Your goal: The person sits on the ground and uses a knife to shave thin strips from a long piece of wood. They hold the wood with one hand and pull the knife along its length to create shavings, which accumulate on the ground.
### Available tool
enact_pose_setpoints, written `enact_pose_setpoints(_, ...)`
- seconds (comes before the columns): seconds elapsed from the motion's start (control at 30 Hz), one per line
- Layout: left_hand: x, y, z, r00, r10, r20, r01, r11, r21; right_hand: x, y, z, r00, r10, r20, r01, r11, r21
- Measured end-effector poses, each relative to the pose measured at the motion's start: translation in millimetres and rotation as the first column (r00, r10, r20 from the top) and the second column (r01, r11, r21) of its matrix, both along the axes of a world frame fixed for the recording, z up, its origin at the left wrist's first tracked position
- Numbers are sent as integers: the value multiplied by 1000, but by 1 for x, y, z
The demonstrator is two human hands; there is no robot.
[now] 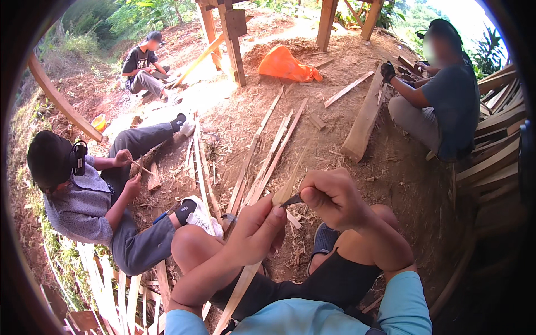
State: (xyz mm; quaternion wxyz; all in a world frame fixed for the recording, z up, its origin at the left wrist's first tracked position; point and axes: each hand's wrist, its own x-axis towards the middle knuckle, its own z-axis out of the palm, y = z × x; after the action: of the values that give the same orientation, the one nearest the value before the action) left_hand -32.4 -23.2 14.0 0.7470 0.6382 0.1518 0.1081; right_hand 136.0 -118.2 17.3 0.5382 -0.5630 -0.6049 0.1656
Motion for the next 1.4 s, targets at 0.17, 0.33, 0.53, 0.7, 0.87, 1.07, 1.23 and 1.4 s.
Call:
enact_pose_setpoints(0.17, 0, 2, 1, 1000, -22, -5, 21, 995, -94, 5, 0, -3, 895, 136, -426, -238, 951, -197)
enact_pose_setpoints(0.33, 8, 2, 1, 997, -70, 22, 73, 986, -147, 9, -1, -3, 853, 207, -480, -345, 913, -220)
enact_pose_setpoints(0.53, 7, -1, 3, 997, -81, 19, 83, 978, -192, 9, -2, 5, 753, 194, -629, -417, 880, -227)
enact_pose_setpoints(0.7, 11, 0, 4, 996, -82, 45, 89, 975, -205, 6, -1, -6, 836, 159, -525, -266, 955, -134)
enact_pose_setpoints(0.87, 6, -2, -6, 972, -223, 70, 233, 950, -206, 14, -7, 6, 833, 49, -552, -123, 988, -98)
enact_pose_setpoints(1.07, 14, -2, 5, 985, -157, 78, 166, 978, -128, 24, -10, 5, 946, 163, -280, -221, 957, -189)
enact_pose_setpoints(1.23, 16, -6, 5, 987, -144, 74, 150, 984, -97, 24, -7, 7, 833, 250, -494, -414, 873, -257)
enact_pose_setpoints(1.4, 16, -9, 4, 992, -121, 40, 123, 991, -59, 27, -6, 8, 812, 314, -492, -446, 878, -176)
